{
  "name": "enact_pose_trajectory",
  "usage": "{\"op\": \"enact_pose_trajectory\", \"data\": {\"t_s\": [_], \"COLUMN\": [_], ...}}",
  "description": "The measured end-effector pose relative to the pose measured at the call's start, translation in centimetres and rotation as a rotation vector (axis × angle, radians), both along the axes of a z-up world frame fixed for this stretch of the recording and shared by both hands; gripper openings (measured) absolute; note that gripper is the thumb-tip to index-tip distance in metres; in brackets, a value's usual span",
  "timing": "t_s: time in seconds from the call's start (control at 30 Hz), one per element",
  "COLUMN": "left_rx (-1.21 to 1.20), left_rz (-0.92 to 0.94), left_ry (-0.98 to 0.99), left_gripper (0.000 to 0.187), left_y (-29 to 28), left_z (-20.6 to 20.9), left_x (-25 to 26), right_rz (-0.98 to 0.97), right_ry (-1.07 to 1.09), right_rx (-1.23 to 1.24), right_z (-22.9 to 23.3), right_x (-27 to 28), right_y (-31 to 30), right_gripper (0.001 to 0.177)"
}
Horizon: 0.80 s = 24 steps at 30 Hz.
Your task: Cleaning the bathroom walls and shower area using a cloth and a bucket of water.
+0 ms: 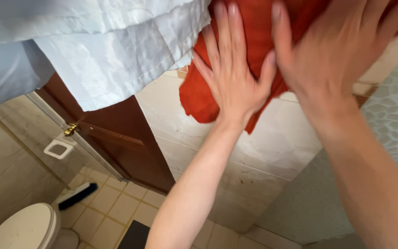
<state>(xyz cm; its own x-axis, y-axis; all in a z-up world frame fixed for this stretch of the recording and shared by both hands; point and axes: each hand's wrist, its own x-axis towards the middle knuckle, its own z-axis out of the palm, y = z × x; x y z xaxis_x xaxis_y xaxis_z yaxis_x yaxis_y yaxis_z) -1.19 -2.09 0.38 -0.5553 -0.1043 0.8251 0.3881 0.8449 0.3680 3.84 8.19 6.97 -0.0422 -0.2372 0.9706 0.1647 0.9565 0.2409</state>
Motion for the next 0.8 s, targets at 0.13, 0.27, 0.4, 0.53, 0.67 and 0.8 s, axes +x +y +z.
{"op": "enact_pose_trajectory", "data": {"t_s": [0.13,0.27,0.4,0.53,0.67,0.8], "left_rx": [-0.021,0.131,0.114,0.086,0.138,0.284], "left_rz": [-0.071,-0.323,-0.395,-0.316,-0.25,-0.277], "left_ry": [0.047,0.193,0.14,0.144,0.234,0.178], "left_gripper": [0.088,0.082,0.082,0.075,0.076,0.077], "left_y": [0.1,-0.3,-3.0,-6.2,-9.5,-13.5], "left_z": [-7.2,-16.3,-21.8,-20.5,-18.6,-17.8], "left_x": [-1.7,-4.1,-6.8,-9.9,-13.2,-16.0], "right_rz": [-0.17,-0.341,-0.359,-0.358,-0.284,-0.148], "right_ry": [-0.175,-0.226,-0.232,-0.335,-0.269,-0.347], "right_rx": [-0.167,-0.107,-0.069,-0.171,-0.063,-0.065], "right_z": [-5.9,-13.4,-17.2,-16.2,-13.1,-11.3], "right_x": [0.2,-1.1,-3.4,-6.3,-8.7,-13.6], "right_y": [-0.8,-1.3,-2.8,-6.1,-10.2,-14.4], "right_gripper": [0.085,0.086,0.092,0.103,0.085,0.049]}}
